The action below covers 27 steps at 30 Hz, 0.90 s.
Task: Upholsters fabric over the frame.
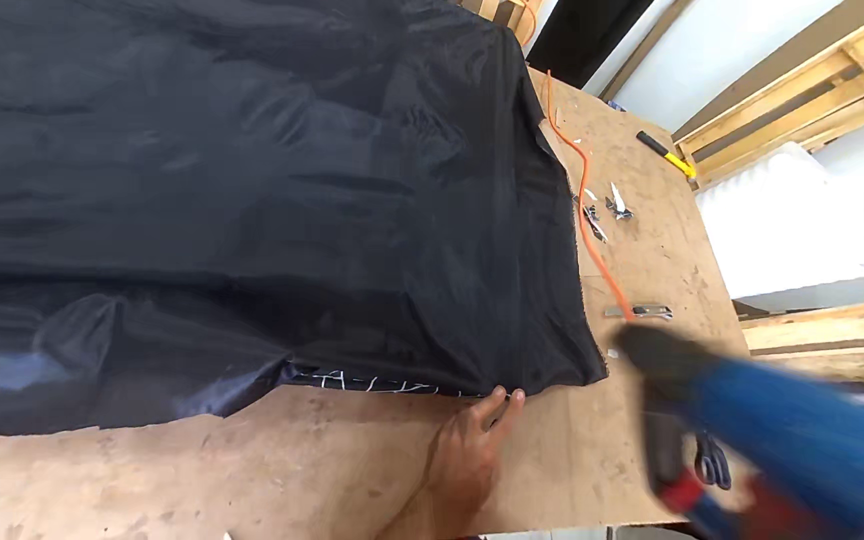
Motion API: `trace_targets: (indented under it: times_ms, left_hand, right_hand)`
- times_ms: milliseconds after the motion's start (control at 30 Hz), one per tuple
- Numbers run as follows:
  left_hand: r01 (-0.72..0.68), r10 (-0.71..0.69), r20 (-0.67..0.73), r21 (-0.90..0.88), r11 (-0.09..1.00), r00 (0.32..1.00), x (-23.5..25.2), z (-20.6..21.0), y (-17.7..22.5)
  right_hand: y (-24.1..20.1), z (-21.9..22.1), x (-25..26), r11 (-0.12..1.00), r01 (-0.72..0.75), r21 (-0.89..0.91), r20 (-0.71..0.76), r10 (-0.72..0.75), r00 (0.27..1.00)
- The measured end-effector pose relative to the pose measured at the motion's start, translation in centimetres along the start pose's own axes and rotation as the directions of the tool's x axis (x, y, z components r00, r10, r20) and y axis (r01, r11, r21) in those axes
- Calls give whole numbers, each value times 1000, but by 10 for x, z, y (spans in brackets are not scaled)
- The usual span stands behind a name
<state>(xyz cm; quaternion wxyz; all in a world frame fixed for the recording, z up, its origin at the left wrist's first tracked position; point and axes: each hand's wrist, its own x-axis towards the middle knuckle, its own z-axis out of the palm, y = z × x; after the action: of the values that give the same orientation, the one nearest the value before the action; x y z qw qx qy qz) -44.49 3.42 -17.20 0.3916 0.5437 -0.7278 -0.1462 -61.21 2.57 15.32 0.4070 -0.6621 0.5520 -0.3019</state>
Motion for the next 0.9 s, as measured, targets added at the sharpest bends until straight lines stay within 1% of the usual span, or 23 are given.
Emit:
trace_targets:
  times_ms: [33, 67, 100, 133, 167, 200, 233, 267, 300, 367, 433, 533, 667, 800, 900]
  left_hand:
    - [2, -3, -12, -7, 1000, 1000, 1, -3, 3]
    - [9, -10, -5, -21, 1000, 1000, 0, -7, 5]
    - [17, -16, 18, -51, 999, 1000, 1, -10, 6]
    - [27, -26, 18, -69, 997, 1000, 2, -9, 5]
    - [39, -38, 18, -66, 997, 999, 1, -8, 3]
    - [51, -49, 31, -65, 997, 998, -2, -8, 4]
    - [59, -57, 42, -57, 997, 998, -4, -7, 5]
    - [67, -65, 41, -49, 997, 997, -4, -6, 6]
    - [70, -69, 30, -47, 996, 997, -3, -5, 6]
    - [80, -79, 21, -46, 996, 997, -1, -6, 8]
    - [80, -79, 32, -40, 996, 996, -1, -7, 8]
    - [67, -66, 48, -27, 997, 997, -2, -8, 8]
    - [64, -63, 59, -16, 998, 996, -1, -9, 9]
    - [66, -66, 78, -2, 998, 995, -1, -9, 9]
    - [75, -75, 86, 5, 997, 993, -1, -9, 10]
  right_hand:
    - [9, 21, 0, 989, -146, -14, 88, 146, 985]
    - [20, 42, -3, 959, -282, 42, 137, 274, 952]
    - [33, 60, -5, 898, -413, 153, 164, 389, 906]
    - [47, 72, -5, 814, -509, 280, 163, 483, 860]
    - [59, 81, -5, 716, -569, 405, 140, 566, 812]
    - [67, 88, -7, 617, -601, 508, 117, 641, 758]
    - [72, 92, -8, 541, -609, 580, 104, 692, 714]
    - [76, 96, -6, 494, -603, 627, 92, 722, 686]
    - [78, 99, -3, 469, -594, 654, 81, 737, 671]
    - [77, 106, 1, 459, -597, 658, 52, 763, 644]
    - [76, 111, 1, 471, -597, 650, 22, 773, 634]
    - [74, 114, -2, 502, -593, 629, -17, 772, 635]
    - [69, 123, -2, 576, -593, 562, -77, 751, 656]
    - [67, 130, -3, 601, -598, 530, -101, 745, 659]
    - [67, 134, -2, 601, -625, 498, -100, 756, 647]
